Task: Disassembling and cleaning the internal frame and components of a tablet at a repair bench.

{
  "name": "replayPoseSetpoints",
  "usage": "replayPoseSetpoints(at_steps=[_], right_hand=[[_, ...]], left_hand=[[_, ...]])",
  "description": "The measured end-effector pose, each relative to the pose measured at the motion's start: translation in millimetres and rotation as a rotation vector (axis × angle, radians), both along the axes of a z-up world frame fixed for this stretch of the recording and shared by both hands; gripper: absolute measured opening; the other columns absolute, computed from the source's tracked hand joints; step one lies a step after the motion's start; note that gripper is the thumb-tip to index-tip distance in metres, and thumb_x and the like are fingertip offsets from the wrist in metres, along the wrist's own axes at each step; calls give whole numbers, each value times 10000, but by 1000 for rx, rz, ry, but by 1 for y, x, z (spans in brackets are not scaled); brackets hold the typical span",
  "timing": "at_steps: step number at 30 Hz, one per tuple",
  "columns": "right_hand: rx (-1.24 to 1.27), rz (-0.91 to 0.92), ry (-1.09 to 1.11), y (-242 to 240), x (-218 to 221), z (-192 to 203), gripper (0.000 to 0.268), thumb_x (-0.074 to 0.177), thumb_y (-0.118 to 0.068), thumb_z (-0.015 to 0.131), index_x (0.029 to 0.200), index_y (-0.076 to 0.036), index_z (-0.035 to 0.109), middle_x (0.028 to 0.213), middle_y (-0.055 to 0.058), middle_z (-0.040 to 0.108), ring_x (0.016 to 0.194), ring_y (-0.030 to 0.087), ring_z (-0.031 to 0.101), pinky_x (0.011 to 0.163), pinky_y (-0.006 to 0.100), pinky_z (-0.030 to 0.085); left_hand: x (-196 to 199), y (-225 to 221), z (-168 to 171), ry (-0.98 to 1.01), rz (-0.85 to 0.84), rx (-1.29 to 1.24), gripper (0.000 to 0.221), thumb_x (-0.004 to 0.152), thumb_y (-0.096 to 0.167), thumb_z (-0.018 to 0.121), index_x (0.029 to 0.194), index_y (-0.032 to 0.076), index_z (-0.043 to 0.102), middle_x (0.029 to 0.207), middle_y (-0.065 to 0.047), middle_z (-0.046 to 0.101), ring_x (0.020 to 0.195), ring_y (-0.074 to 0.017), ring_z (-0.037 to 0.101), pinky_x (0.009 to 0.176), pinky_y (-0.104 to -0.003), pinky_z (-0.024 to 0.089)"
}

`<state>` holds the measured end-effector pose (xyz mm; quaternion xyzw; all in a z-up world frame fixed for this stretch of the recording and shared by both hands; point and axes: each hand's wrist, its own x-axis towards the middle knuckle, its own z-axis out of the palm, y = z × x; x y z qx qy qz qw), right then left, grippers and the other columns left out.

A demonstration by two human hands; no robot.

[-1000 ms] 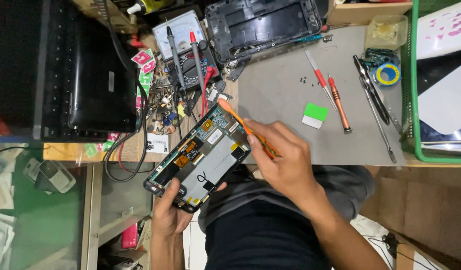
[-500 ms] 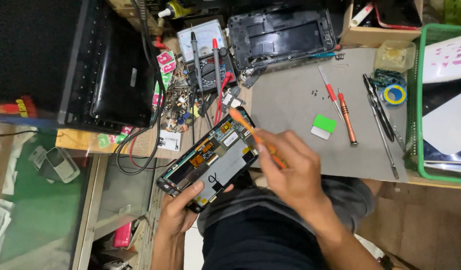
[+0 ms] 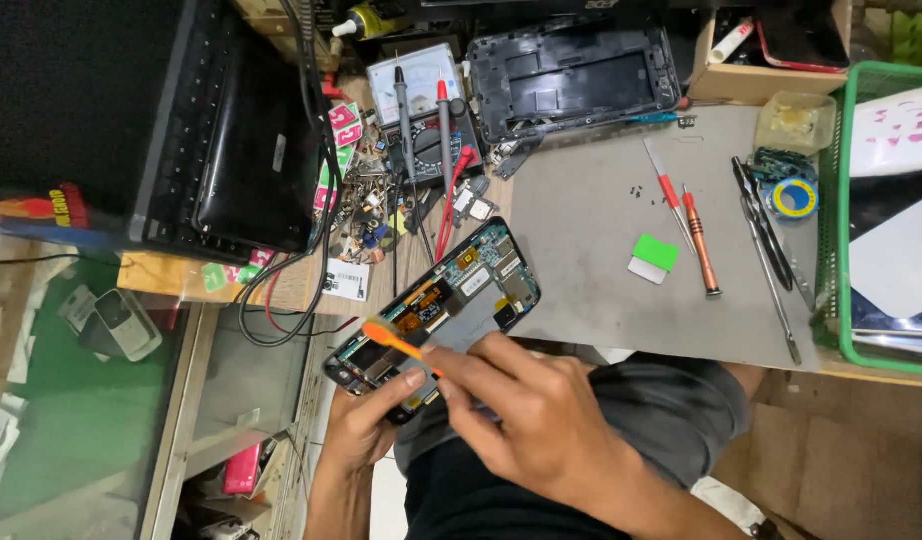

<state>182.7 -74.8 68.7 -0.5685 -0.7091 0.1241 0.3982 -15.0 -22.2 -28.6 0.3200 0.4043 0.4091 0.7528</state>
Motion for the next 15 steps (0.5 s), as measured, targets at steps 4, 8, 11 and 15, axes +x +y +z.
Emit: replayPoseSetpoints(at_steps=[4, 8, 11, 15], right_hand=[[7, 21, 72, 0, 33, -4, 247, 944, -76, 685, 1190, -80, 712, 964, 36, 707, 706, 193, 709, 612, 326, 572], [-100, -364, -13, 3, 67, -9, 219, 966, -108, 709, 1176, -128, 770, 843, 12, 650, 675, 173, 558, 648, 311, 435], [-59, -329, 0, 1, 38, -7, 250, 967, -110, 719, 1214, -117, 757, 874, 27, 670, 678, 178, 603, 643, 320, 463], [74, 79, 63, -4, -31, 17, 203, 954, -107, 651, 1134, -50, 726, 789, 57, 576, 601, 231, 550, 601, 359, 474]], left_hand=[[5, 0, 15, 84, -23, -94, 598, 724, -5, 792, 1302, -70, 649, 1295, -339, 714, 1267, -492, 679, 1119, -643, 511], [16, 0, 44, -45, 33, -253, 620, 755, -64, 687, 1349, -164, 538, 1268, -393, 663, 1077, -585, 687, 954, -680, 605], [14, 3, 39, -66, -13, -170, 604, 768, -27, 736, 1332, -154, 559, 1232, -364, 689, 1057, -525, 712, 941, -641, 631], [-11, -4, -2, 380, -82, -293, 404, 725, 158, 831, 1052, -80, 820, 1107, -228, 829, 1083, -277, 784, 1099, -420, 593]])
